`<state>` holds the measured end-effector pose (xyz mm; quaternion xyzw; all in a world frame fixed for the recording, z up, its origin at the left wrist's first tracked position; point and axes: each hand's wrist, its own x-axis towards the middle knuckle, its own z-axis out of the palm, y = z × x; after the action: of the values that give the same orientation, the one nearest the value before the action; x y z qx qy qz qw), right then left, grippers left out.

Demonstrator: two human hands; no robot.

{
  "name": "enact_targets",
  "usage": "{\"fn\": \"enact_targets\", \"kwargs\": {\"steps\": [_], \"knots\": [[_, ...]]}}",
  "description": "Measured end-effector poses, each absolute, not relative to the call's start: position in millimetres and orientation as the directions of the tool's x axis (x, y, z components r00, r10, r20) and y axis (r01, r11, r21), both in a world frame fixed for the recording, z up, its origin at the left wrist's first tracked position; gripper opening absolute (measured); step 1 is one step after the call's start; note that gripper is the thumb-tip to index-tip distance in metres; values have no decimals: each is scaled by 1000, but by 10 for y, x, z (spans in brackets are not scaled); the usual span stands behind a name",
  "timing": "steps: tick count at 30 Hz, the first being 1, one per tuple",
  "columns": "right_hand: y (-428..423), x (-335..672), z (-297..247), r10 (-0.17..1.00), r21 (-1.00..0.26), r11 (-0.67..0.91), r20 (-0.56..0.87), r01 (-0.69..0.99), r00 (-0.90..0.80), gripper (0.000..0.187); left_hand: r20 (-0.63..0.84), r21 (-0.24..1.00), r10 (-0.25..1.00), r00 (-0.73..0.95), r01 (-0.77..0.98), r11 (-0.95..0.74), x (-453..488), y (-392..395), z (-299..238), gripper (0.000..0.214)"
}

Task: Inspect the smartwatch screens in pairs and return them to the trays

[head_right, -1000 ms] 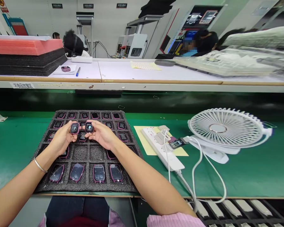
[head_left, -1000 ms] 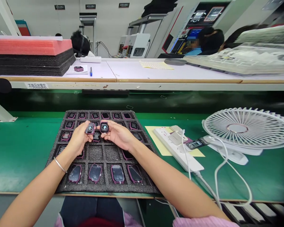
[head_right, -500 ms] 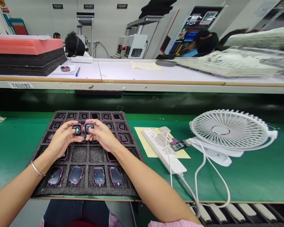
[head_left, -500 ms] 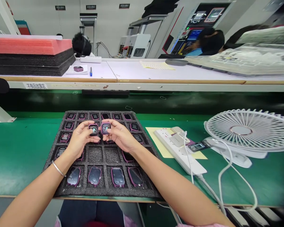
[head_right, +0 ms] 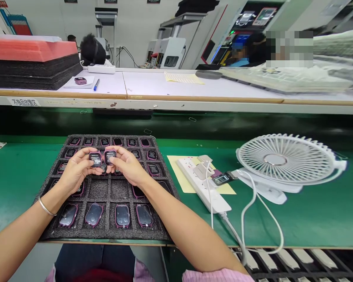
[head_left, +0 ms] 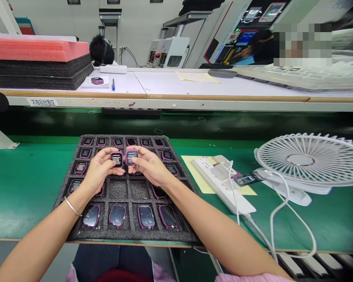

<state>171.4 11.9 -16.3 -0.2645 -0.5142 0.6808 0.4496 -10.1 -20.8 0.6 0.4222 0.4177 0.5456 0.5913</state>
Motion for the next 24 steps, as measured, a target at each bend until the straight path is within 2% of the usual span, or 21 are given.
{"fn": "enact_targets", "kwargs": {"steps": [24], "knots": [[126,1708,-179,871,-948,-12,146,-317,-469,46,6,967,997,79,-255,14,-97,-220,-9,44]]}}
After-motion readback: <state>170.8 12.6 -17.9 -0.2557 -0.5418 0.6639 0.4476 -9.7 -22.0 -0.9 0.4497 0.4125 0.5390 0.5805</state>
